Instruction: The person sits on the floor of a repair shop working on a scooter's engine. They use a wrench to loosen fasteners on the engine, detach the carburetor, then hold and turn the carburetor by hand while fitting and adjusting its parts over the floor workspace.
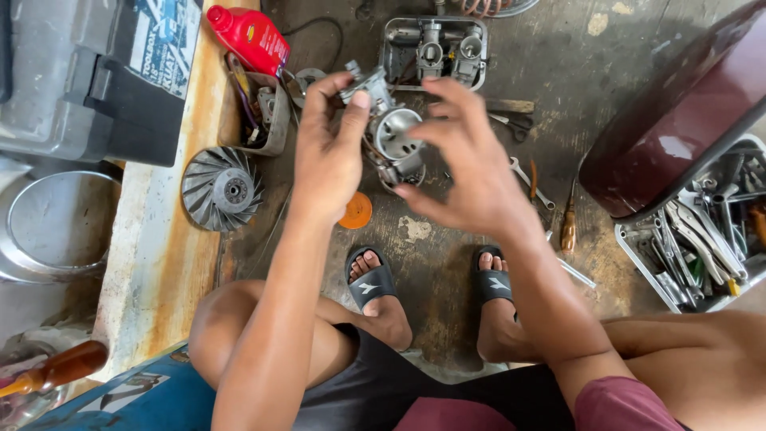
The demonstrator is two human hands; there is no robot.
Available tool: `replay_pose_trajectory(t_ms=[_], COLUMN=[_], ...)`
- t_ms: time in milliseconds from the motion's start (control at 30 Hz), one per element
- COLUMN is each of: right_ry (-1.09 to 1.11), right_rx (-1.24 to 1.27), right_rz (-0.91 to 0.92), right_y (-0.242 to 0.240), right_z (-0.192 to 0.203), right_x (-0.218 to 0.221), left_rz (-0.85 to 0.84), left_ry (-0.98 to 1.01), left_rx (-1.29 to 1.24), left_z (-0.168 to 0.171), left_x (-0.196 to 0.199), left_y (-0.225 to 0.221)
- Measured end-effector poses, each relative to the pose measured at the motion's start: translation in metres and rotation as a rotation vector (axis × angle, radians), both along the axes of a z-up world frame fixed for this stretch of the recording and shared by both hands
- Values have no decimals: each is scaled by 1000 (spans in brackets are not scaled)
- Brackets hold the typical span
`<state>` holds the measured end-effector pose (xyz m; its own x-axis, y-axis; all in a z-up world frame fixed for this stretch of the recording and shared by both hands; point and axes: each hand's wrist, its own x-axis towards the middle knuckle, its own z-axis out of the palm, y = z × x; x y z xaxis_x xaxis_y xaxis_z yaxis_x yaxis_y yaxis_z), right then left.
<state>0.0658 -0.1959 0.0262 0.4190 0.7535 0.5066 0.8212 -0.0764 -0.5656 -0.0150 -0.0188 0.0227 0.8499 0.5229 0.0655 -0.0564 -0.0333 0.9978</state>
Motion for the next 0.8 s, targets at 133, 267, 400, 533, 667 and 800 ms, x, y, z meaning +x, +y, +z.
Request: replay_pose_trajectory(t_ms=[133,267,400,533,667,800], right_ry=[-126,-80,-100,-187,-122,20], right_rx=[-125,-156,-143,2,-3,7], right_rz=[-151,-167,-219,-280,-311,-279], right_y=[12,20,22,32,34,34], right_z=[-17,-17,-18,-41,-41,-47], right_x=[-19,-28,-31,-28,-33,-31], left_rz=[-35,-62,-74,-117,-13,86], left_ry=[71,159,159,273,184,65], left_rx=[244,432,372,269,156,12], left_z=[19,15,5,-1,-25,-40], left_x=[-8,-11,-8,-5,-2,0], left_y=[7,13,17,22,26,21])
